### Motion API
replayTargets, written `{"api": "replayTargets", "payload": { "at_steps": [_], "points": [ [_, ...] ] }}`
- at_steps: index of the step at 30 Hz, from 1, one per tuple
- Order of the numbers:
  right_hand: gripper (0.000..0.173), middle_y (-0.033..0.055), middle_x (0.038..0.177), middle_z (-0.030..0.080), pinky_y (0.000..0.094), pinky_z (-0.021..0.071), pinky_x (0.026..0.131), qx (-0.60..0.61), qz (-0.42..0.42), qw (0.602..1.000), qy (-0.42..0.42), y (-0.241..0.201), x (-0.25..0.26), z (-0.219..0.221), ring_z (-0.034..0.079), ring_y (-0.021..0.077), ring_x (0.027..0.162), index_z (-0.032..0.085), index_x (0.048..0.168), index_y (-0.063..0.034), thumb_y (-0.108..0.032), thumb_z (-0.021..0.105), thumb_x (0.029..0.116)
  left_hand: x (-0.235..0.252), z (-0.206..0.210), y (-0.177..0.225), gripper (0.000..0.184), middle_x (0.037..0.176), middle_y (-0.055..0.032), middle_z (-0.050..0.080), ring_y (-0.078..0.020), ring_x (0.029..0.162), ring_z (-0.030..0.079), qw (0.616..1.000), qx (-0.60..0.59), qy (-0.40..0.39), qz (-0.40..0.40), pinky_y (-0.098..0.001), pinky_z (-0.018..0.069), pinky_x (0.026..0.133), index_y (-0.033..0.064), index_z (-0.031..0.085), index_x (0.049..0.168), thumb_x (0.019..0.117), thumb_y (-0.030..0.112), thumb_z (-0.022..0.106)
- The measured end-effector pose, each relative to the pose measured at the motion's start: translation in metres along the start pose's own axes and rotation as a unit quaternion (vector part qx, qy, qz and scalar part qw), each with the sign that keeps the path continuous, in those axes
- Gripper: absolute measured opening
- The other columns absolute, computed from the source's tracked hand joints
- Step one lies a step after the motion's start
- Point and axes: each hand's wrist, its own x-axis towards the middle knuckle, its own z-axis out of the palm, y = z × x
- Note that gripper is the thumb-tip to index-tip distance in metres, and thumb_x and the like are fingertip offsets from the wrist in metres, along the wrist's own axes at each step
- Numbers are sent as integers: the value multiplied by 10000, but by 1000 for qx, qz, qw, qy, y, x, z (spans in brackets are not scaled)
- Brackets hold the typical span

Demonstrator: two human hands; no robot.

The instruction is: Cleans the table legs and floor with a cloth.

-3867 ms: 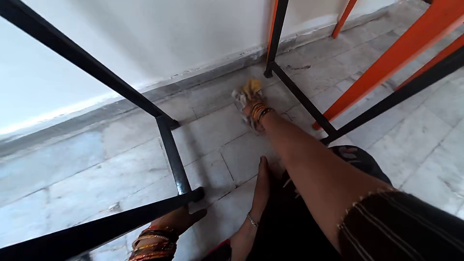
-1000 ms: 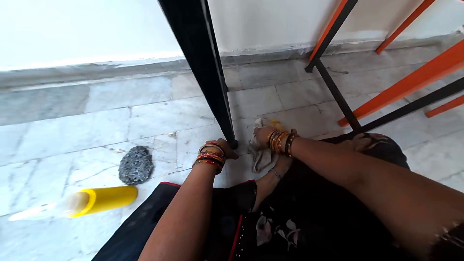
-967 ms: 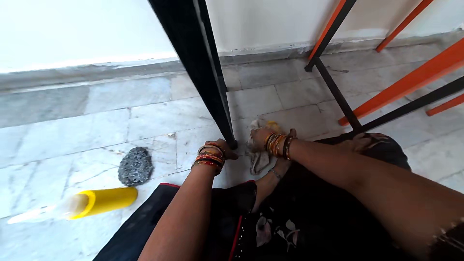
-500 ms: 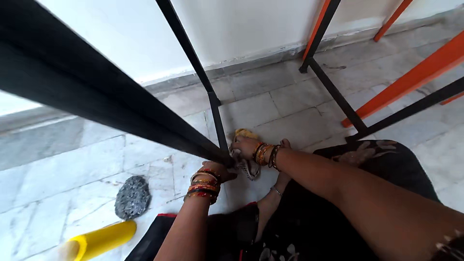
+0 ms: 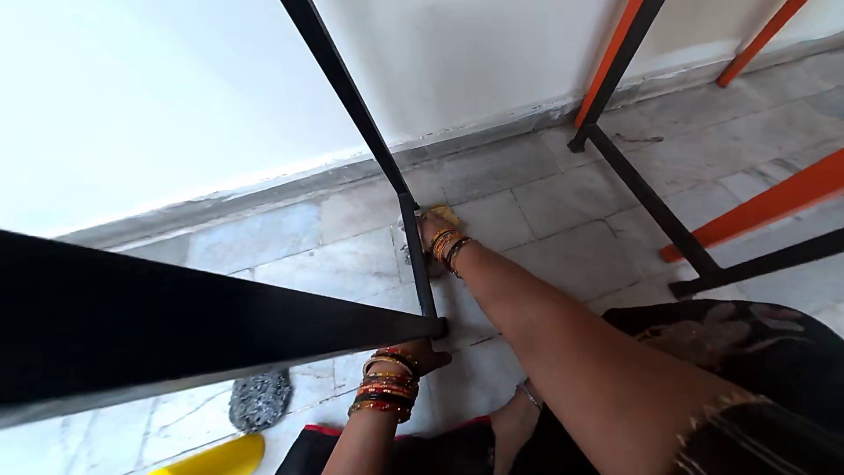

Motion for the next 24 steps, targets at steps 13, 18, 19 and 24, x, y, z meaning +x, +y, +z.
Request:
{"api": "replayTargets", "payload": {
  "at_steps": [13, 18, 19, 24],
  "points": [
    [665, 255, 1623, 346, 726, 368, 1098, -68, -56, 996, -30, 14, -55, 7, 390, 504, 1439, 534, 1504, -133, -321, 774, 913, 11, 6, -6, 890, 1498, -258, 519, -437, 1420, 465, 999, 7, 13, -33, -666, 368, 1136, 31, 541, 1461, 819, 596, 787],
    [604, 234, 1610, 376, 715, 345, 1121, -54, -40, 996, -57, 22, -109, 20, 385, 486, 1448, 545, 1488, -173, -287, 753, 933, 13, 12, -10, 846, 1435, -271, 574, -457, 1376, 508, 999, 18, 35, -36, -682, 377, 1113, 21, 583, 1416, 837, 610, 766],
    [601, 239, 1616, 366, 719, 327, 1130, -44, -38, 996, -66, 25, -118, 22, 366, 491, 1460, 535, 1496, -165, -252, 744, 940, 10, 12, -8, 840, 1439, -279, 567, -459, 1379, 506, 999, 22, 37, -34, -678, 377, 1118, 10, 566, 1429, 861, 603, 747],
    [568, 261, 1604, 370, 688, 305, 1163, -3, -18, 994, -105, 31, -172, 25, 347, 498, 1468, 540, 1492, -137, -162, 708, 950, -12, 14, 1, 778, 1444, -275, 566, -458, 1376, 512, 998, 24, 56, -35, -665, 388, 1120, -6, 542, 1442, 913, 535, 722]
  ]
}}
